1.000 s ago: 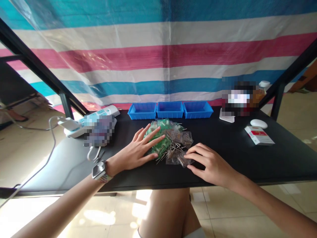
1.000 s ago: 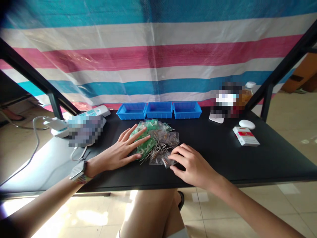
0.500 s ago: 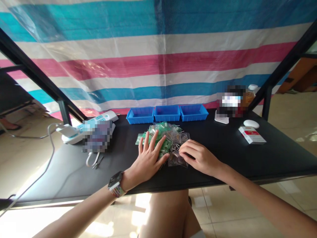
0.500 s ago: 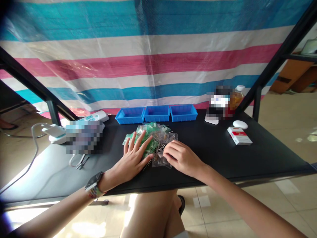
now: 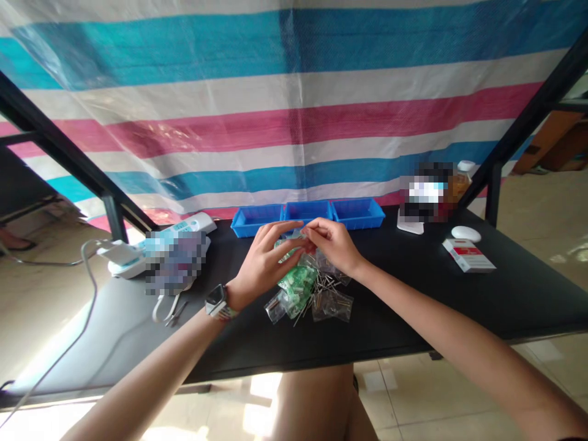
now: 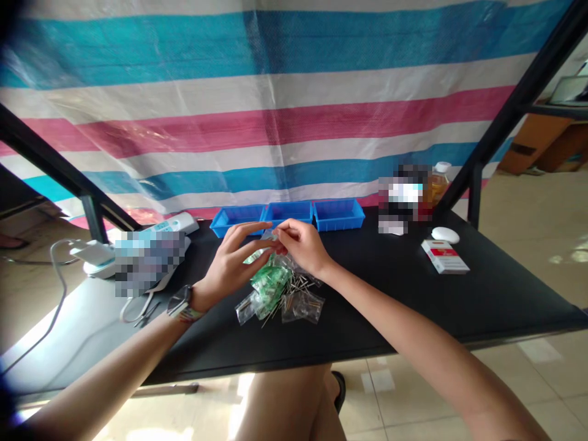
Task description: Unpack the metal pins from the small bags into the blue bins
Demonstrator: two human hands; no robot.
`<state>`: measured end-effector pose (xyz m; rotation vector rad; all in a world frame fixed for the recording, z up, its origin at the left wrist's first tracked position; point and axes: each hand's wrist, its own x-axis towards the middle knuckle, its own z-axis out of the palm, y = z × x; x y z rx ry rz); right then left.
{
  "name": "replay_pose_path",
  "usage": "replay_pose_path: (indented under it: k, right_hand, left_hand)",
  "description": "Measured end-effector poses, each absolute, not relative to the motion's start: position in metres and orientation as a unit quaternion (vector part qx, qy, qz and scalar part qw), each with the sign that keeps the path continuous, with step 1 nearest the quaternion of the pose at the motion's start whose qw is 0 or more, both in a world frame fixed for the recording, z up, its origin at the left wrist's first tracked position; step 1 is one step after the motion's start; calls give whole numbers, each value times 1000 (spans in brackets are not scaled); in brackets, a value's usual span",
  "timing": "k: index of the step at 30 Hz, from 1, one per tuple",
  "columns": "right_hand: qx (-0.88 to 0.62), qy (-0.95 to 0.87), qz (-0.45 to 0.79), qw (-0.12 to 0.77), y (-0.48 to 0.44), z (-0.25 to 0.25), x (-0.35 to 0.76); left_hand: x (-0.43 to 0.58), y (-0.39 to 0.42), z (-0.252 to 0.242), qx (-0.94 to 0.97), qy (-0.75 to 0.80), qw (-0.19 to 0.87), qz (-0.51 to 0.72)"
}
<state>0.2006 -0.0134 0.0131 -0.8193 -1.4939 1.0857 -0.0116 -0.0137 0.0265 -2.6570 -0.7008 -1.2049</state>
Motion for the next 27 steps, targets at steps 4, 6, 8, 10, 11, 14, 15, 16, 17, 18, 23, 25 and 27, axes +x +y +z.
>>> replay_pose_path:
  k: [4,6,8,10,11,14,15,16,17,18,23,25,27]
  right_hand:
    - [-342,-654,403,541,-10,9,202]
    - [-333,-690,355,536,-14,5,205]
    - [-322,-720,315,527,-19,2,207]
    - [-306,-753,269,517,-23,0,208]
    - [-294,-774,238,508,-25,0,208]
    - [-264,-830,138,471,-24,2,211]
    - [-265,-833,115,471,-23,2,212]
    - [-271,-829,101,479,-22,3,212]
    - [-281,-819,95,491,-21,2,213]
    - [-293,-807,95,504,-20,2,213]
    - [-359,-715,239,551,-19,-2,211]
    - [-374,-663,345,549,-18,-4,210]
    - [-380,-619,418,546,-17,-5,209]
  left_hand:
    - [-10,2,19,-833,-290,-49,-469]
    - [-10,6,10,-788,-338,-135,-496]
    - [-10,7,2,-755,-365,-208,-504]
    - [-8,8,-3,-733,-371,-260,-508]
    - [-7,8,-3,-721,-370,-285,-512]
    - [-4,8,-1,-681,-354,-366,-527]
    - [-3,7,0,-673,-347,-390,-524]
    - [-4,7,1,-670,-343,-409,-516]
    - [-5,7,1,-671,-341,-420,-506]
    - [-6,7,1,-679,-340,-421,-497]
    - [-20,9,1,-794,-303,-200,-487]
    - [-24,11,3,-838,-264,-82,-471]
    - [-26,13,7,-864,-229,-7,-448]
